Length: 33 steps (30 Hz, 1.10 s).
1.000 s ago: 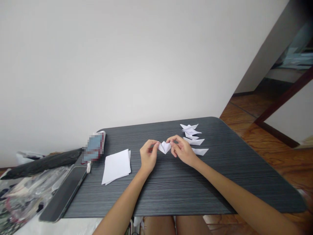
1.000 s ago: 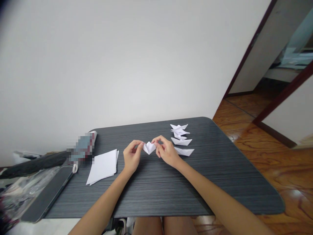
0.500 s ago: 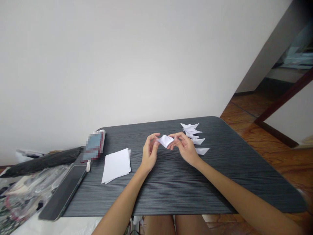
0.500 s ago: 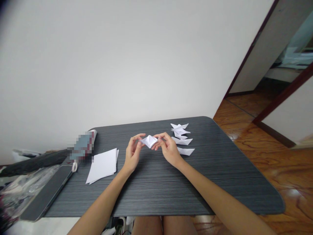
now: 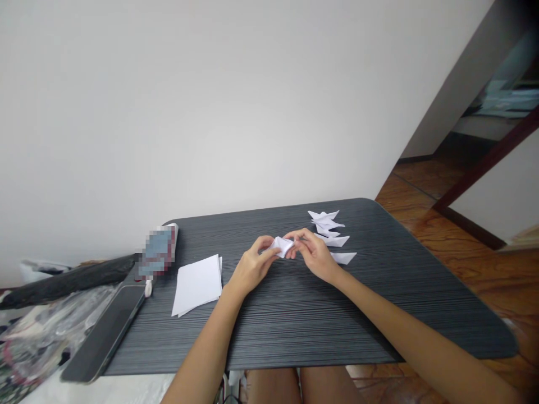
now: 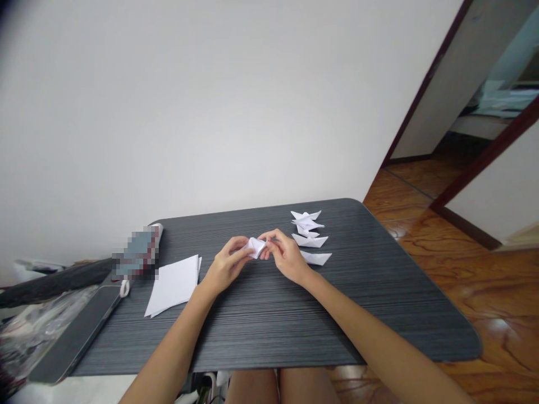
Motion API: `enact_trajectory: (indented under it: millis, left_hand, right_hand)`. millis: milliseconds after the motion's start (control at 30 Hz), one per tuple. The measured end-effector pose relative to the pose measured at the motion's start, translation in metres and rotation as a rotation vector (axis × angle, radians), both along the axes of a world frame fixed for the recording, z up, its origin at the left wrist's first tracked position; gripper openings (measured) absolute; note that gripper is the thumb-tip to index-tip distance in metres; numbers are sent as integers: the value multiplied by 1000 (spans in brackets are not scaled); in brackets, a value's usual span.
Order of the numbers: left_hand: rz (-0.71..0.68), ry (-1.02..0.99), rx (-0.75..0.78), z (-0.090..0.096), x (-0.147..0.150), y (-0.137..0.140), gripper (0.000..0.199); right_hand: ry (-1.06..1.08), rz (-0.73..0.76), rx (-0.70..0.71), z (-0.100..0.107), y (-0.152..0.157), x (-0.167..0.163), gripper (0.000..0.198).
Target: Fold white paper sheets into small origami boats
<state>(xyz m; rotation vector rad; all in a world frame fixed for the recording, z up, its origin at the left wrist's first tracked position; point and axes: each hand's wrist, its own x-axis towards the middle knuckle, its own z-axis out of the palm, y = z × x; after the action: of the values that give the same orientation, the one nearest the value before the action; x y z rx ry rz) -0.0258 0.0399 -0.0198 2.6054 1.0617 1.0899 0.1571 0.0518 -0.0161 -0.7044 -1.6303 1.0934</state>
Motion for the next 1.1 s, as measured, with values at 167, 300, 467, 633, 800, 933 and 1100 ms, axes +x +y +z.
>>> enact_trajectory:
  millis: [167, 300, 467, 633, 800, 933, 1100]
  left_hand:
    - [-32, -121, 25, -1, 3, 0, 19]
    - [-56, -195, -4, 3, 7, -1, 16]
    - [-53, -216, -10, 6, 10, -2, 13]
    - [-25, -264, -18, 7, 14, -4, 9]
    - [6, -352, -103, 7, 17, -6, 7]
    - [90, -490, -284, 6, 20, -7, 20]
    - [59, -487, -486, 7, 23, -8, 45]
  right_hand:
    - [-49, 45, 82, 1, 0, 4, 16]
    - [-300, 41, 302, 5, 1, 11, 18]
    - [-367, -9, 380, 6, 4, 15, 6]
    - [-296, -77, 326, 7, 4, 12, 7]
    - [-180, -109, 192, 1, 4, 7, 9]
    - [-168, -136, 107, -1, 3, 6, 10]
    - [-280, -174, 99, 1, 1, 6, 12]
